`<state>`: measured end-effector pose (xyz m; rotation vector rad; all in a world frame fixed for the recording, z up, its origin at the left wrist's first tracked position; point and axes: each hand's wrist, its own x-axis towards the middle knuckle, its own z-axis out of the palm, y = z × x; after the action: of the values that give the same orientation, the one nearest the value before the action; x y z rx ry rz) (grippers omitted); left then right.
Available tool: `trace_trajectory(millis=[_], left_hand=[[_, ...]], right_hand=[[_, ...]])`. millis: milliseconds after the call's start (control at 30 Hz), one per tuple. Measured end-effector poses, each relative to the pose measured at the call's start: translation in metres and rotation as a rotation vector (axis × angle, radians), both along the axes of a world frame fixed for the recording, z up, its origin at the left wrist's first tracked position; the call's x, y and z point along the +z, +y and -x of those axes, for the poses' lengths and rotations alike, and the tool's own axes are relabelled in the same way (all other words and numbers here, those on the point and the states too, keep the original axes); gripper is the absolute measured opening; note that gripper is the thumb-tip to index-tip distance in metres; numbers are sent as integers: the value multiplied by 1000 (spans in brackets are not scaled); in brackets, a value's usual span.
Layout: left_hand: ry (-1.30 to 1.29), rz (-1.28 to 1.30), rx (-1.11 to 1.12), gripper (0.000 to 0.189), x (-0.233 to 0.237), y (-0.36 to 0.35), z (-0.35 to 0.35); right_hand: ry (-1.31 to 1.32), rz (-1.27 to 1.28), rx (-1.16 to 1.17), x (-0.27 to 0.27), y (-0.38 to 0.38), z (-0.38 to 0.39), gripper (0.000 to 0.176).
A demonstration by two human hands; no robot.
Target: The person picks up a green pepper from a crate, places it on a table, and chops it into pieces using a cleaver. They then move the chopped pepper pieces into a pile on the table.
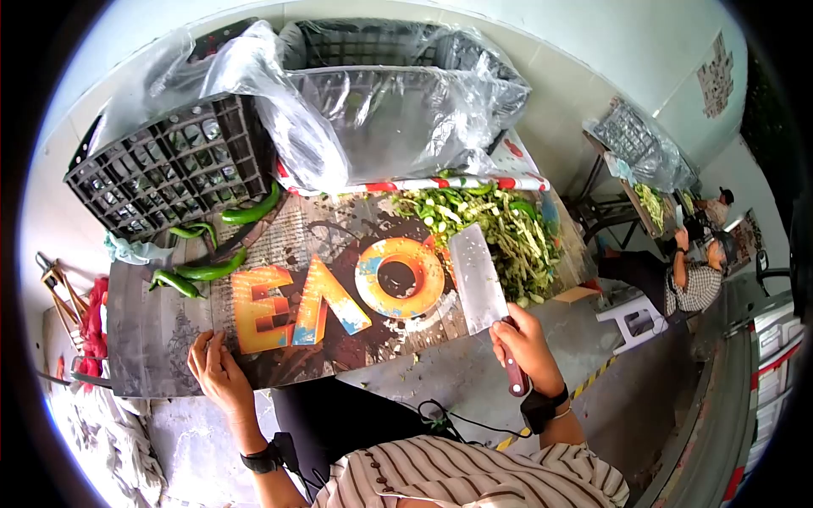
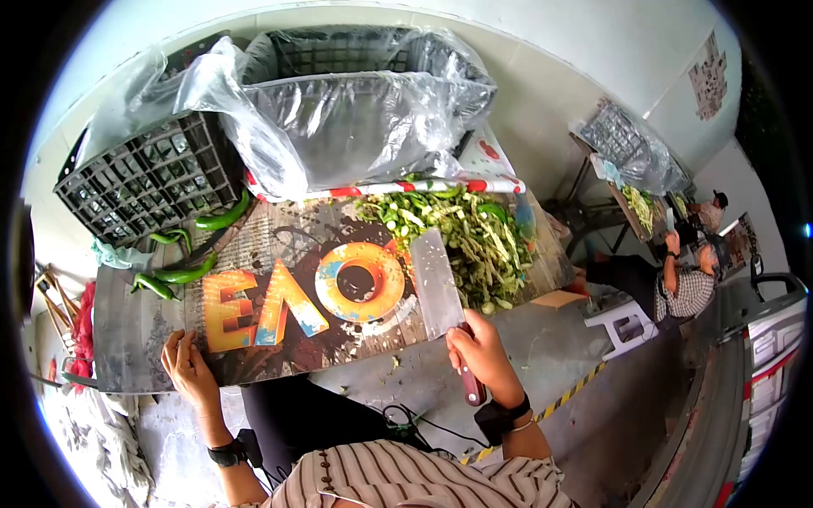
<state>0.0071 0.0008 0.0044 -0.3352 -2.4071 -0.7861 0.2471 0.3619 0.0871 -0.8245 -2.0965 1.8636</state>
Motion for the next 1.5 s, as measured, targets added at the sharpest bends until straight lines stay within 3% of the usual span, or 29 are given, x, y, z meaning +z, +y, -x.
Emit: trace_trajectory(millis=[100,367,500,700,900,1033,1100,1300,1400,1500], left_hand=[[11,-6,-4,24,2,0,-3],[9,-25,-3,23,4,1,-4],[8,-28,-7,23,0,2,-2],[-6,-44,-4,21,5,4,-5],[-2,-44,-6,22,3,2,-4],[-24,-37,-1,21,-1,0,-3],[-24,-16,-25,20,-6,-2,-1],[0,32,-8,21,-10,-7,2],[4,28,-16,21,-12,-8,2],[3,40,-1,21,-17,-11,5]], right_hand=[[13,16,-6,7,-10,14,8],[195,355,406,-22,-58,98,13],[115,423,392,-28,-76,124,12],[149,253,179,-32,-27,86,13],[262,278,-156,-12,-13,33,10],[460,230,-351,-5,6,9,19],[478,87,-390,-8,32,-8,20],[485,260,-756,-33,80,-64,19],[532,336,-801,-57,105,-83,23],[499,391,-706,-77,121,-89,24]])
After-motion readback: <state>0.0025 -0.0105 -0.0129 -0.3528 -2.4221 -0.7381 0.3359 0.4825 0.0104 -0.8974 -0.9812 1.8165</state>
